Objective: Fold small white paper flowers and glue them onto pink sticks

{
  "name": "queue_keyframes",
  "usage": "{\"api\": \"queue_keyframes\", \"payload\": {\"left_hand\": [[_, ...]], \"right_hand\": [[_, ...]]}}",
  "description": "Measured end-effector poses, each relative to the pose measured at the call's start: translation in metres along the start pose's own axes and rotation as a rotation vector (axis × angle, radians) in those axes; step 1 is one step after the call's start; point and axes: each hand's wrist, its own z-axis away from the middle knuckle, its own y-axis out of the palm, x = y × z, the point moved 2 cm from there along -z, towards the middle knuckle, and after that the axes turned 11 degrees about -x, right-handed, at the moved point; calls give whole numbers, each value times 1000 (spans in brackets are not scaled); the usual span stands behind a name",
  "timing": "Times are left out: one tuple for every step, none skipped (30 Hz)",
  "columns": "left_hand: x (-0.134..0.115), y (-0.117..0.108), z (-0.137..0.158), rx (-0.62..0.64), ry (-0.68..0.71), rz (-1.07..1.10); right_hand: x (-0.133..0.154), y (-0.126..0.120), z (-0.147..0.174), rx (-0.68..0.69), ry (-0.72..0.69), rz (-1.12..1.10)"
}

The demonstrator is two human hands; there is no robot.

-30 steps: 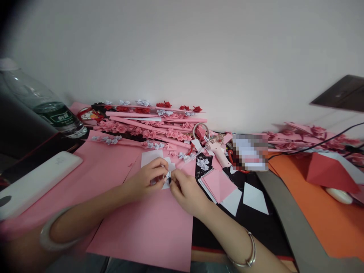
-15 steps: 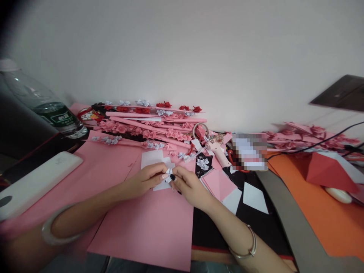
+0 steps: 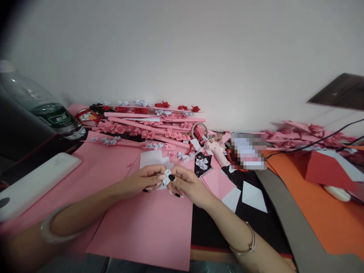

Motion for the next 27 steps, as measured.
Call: {"api": "queue_keyframes", "payload": {"left_hand": [[0, 0, 0, -1, 1, 4], [0, 0, 0, -5, 5, 1], [0, 0, 0, -12, 11, -12], [0, 0, 0, -21, 18, -33], [0, 0, 0, -29, 26, -62], [0, 0, 0, -36, 36, -95], [0, 0, 0, -42, 47, -132], [-1, 0, 0, -48, 57, -174], [-2, 1, 0, -56, 70, -222], [-3, 2, 0, -66, 84, -276], [-4, 3, 1, -80, 98, -334], [-6, 4, 1, -95, 111, -391], [-7, 5, 2, -109, 122, -439], [-8, 6, 3, -120, 130, -475], [-9, 7, 3, -127, 132, -496], [-9, 7, 3, -131, 125, -504], [-8, 7, 3, -133, 112, -500], [-7, 6, 4, -134, 94, -485], [-6, 6, 4, -133, 76, -461], [-4, 6, 4, -129, 58, -430], [-3, 6, 3, -124, 41, -396], [-2, 6, 3, -117, 25, -363], [-1, 6, 3, -112, 10, -335], [0, 6, 3, -108, -4, -315], [0, 7, 3, -108, -14, -302], [-1, 7, 3, -108, -19, -292], [-1, 7, 2, -109, -19, -284]], "right_hand": [[0, 0, 0, -4, 5, -10], [-1, 0, 0, -10, 8, -15], [-1, 0, 0, -17, 8, -18], [-1, -1, 0, -26, 8, -17], [-2, -1, 1, -34, 8, -17], [-2, -1, 1, -44, 8, -14], [-2, -1, 1, -56, 9, -9], [-2, -1, 1, -68, 8, -1], [-2, -1, 2, -82, 5, 14], [-2, 0, 2, -97, -1, 37], [-2, 1, 2, -114, -10, 71], [-1, 2, 2, -131, -20, 111], [0, 3, 2, -148, -27, 152], [0, 4, 2, -165, -30, 191], [1, 5, 2, -180, -32, 222], [1, 5, 2, -190, -32, 242], [1, 5, 2, -196, -31, 251], [1, 5, 2, -197, -29, 254], [0, 4, 2, -197, -25, 254], [0, 4, 2, -196, -21, 252], [0, 3, 2, -196, -17, 251], [0, 3, 2, -196, -17, 252], [0, 2, 2, -198, -21, 257], [0, 2, 2, -201, -28, 264], [1, 2, 2, -202, -35, 271], [1, 3, 2, -205, -41, 274], [2, 3, 2, -209, -44, 271]]}}
